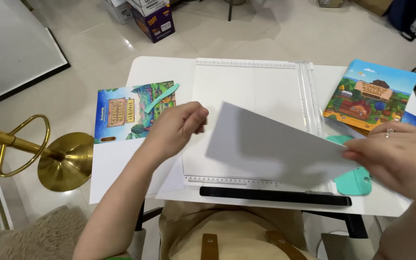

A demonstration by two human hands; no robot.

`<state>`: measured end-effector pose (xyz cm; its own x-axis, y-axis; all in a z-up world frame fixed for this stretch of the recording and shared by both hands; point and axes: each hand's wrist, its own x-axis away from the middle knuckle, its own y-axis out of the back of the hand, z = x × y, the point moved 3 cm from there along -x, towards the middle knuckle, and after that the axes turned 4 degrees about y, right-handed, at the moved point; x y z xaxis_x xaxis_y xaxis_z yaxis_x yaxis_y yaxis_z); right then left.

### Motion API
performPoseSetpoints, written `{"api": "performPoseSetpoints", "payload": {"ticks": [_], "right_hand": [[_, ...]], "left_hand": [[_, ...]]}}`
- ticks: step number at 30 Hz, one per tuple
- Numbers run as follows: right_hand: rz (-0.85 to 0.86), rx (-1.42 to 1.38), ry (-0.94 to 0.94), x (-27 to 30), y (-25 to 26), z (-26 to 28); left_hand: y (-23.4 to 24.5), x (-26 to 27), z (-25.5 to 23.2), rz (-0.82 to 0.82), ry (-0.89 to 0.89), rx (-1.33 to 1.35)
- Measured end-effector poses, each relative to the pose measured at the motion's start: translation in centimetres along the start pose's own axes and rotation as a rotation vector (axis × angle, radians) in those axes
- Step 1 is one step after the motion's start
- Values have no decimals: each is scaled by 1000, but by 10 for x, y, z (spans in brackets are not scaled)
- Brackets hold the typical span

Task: Scoring and folding printed paper sheets to create book covers using a scoring board and a folding tool.

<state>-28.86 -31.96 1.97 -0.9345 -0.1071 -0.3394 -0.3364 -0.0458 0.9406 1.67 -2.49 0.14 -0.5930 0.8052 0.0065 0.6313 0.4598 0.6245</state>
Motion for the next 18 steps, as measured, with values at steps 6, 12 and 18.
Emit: {"api": "performPoseSetpoints", "payload": {"ticks": [6,12,18], "right_hand": [[-175,566,341,-42,26,92],[-358,665,296,-35,-10,60],[-478,-775,-472,-36,-60,15]], "left_hand": [[-24,-4,15,95,66,453],[-21,3,-3,7,50,658],[-33,1,9,-11,-64,652]]}}
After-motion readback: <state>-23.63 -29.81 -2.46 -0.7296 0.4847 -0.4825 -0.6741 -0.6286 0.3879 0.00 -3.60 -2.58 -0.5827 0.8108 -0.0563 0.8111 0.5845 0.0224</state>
